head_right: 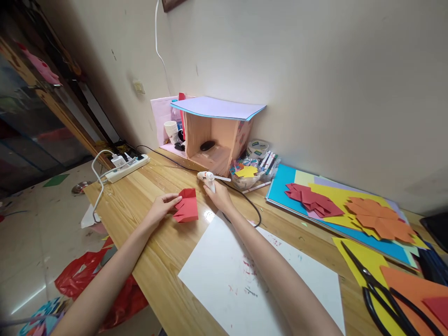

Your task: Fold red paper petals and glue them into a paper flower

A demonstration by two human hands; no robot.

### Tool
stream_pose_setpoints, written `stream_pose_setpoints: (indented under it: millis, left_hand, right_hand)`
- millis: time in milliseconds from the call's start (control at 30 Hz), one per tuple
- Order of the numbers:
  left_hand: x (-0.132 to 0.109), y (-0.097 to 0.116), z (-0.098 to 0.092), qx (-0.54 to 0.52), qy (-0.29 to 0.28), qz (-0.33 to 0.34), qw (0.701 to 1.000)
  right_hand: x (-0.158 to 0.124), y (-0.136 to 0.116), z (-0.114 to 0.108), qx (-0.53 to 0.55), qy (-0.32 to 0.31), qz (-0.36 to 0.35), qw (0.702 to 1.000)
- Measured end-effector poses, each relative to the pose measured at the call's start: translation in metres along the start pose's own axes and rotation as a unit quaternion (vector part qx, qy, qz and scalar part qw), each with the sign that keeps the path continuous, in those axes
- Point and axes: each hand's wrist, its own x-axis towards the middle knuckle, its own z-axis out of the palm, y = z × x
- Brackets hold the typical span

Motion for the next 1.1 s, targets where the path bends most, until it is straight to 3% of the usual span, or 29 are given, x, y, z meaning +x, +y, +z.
stream_pose_setpoints:
  millis: [233, 433, 467, 533, 600, 667, 867, 1100]
  left_hand:
    - [-0.002, 0.001, 0.0, 0.006, -0.038, 0.015, 0.999]
    - [-0.004, 0.004, 0.004, 0.04, -0.031, 0.044, 0.998]
    - [-0.005, 0.005, 0.005, 0.04, -0.027, 0.051, 0.998]
    - [-0.005, 0.005, 0.008, 0.037, -0.02, 0.065, 0.997]
    - [-0.006, 0.005, 0.01, 0.036, -0.021, 0.076, 0.996]
    - [-0.008, 0.006, 0.013, 0.037, -0.029, 0.082, 0.995]
    - [-0.01, 0.005, 0.016, 0.041, -0.044, 0.078, 0.995]
    - [-0.013, 0.004, 0.019, -0.004, -0.057, 0.008, 0.998]
  right_hand:
    - [-0.018, -0.002, -0.01, -0.086, -0.035, -0.055, 0.994]
    - [-0.055, -0.021, -0.022, 0.009, 0.145, -0.053, 0.988]
    - [-0.06, -0.024, -0.022, 0.049, 0.136, -0.044, 0.988]
    - [-0.067, -0.029, -0.017, 0.136, 0.061, -0.017, 0.989]
    - [-0.07, -0.031, -0.009, 0.216, -0.03, 0.015, 0.976]
    - [-0.071, -0.031, -0.001, 0.278, -0.072, 0.038, 0.957]
    - [-0.071, -0.032, 0.004, 0.403, -0.113, 0.076, 0.905]
    - [-0.072, -0.034, 0.001, 0.424, -0.126, 0.083, 0.893]
